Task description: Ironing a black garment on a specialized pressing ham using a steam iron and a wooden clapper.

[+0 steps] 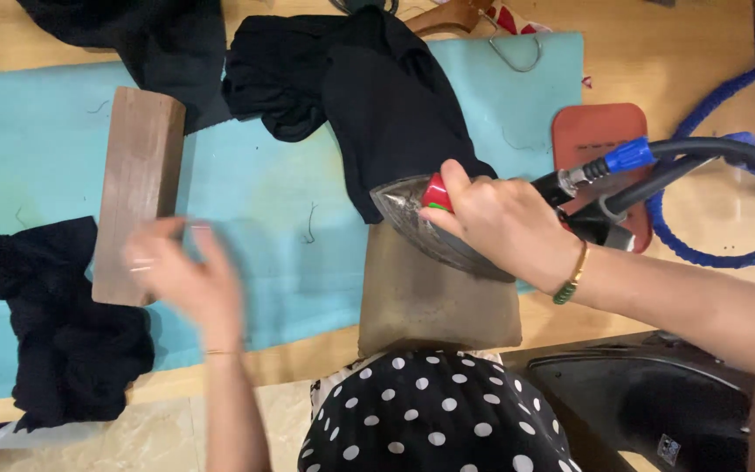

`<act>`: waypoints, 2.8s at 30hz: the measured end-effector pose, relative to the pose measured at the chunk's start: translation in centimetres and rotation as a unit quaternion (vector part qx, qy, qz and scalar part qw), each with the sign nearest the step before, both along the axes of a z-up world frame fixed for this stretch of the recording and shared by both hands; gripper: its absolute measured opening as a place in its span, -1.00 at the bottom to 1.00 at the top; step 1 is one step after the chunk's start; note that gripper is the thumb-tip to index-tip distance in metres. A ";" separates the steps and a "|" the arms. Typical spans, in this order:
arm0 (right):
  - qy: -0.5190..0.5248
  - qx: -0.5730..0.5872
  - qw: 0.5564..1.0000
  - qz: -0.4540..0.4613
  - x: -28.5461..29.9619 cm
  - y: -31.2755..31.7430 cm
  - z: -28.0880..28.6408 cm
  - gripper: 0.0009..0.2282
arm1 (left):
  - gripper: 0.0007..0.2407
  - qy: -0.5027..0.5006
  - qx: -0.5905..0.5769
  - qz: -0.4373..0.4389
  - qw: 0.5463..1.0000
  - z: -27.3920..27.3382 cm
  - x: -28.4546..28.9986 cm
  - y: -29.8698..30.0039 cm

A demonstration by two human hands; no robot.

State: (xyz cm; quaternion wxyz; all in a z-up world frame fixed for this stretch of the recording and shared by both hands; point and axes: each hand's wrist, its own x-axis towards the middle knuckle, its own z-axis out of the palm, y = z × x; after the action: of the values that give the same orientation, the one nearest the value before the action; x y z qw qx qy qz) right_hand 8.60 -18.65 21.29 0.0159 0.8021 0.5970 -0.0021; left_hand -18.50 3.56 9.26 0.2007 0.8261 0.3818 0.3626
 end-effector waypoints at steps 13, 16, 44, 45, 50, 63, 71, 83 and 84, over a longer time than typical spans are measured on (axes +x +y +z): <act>0.024 0.013 1.000 0.003 -0.4 -2.1 0.4 -0.49 | -0.39 0.290 0.080 0.127 0.945 -5.0 -5.7 8.7; 0.057 0.020 0.998 -0.002 -0.5 -3.6 2.0 -0.50 | -0.40 0.297 0.089 0.130 0.942 -5.5 -6.1 8.9; 0.122 0.049 0.901 -0.414 18.7 -14.3 -6.7 -0.48 | -0.29 0.044 -0.030 0.011 0.999 -1.8 0.6 2.3; 0.123 0.046 0.900 -0.415 18.5 -14.6 -6.8 -0.48 | -0.29 0.046 -0.031 0.010 0.998 0.0 2.5 0.7; -0.086 0.123 0.951 -0.271 16.0 -13.5 -4.7 -0.40 | -0.21 0.212 0.036 -0.299 0.930 7.1 13.4 -6.3; 0.035 0.233 0.948 -0.212 7.8 -10.9 -4.8 -0.41 | -0.20 0.166 0.125 -0.360 0.910 4.2 16.3 -9.0; 0.125 0.113 0.984 -0.066 5.6 -10.8 -9.3 -0.42 | -0.21 0.279 0.108 -0.011 0.954 0.8 5.2 2.1; 0.165 0.219 0.958 -0.089 7.8 -7.6 -12.3 -0.86 | -0.48 0.111 0.041 -0.325 0.938 1.2 9.9 -1.9; 0.164 0.219 0.958 -0.087 8.1 -6.9 -12.3 -0.86 | -0.48 0.110 0.042 -0.324 0.939 -0.1 10.8 -2.3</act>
State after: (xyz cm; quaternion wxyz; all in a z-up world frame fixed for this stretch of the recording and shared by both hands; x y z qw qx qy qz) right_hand 16.67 -25.59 9.00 -0.2585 0.8235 0.5050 -0.0043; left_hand -7.71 1.26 9.18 0.2291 0.9474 0.0978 0.2008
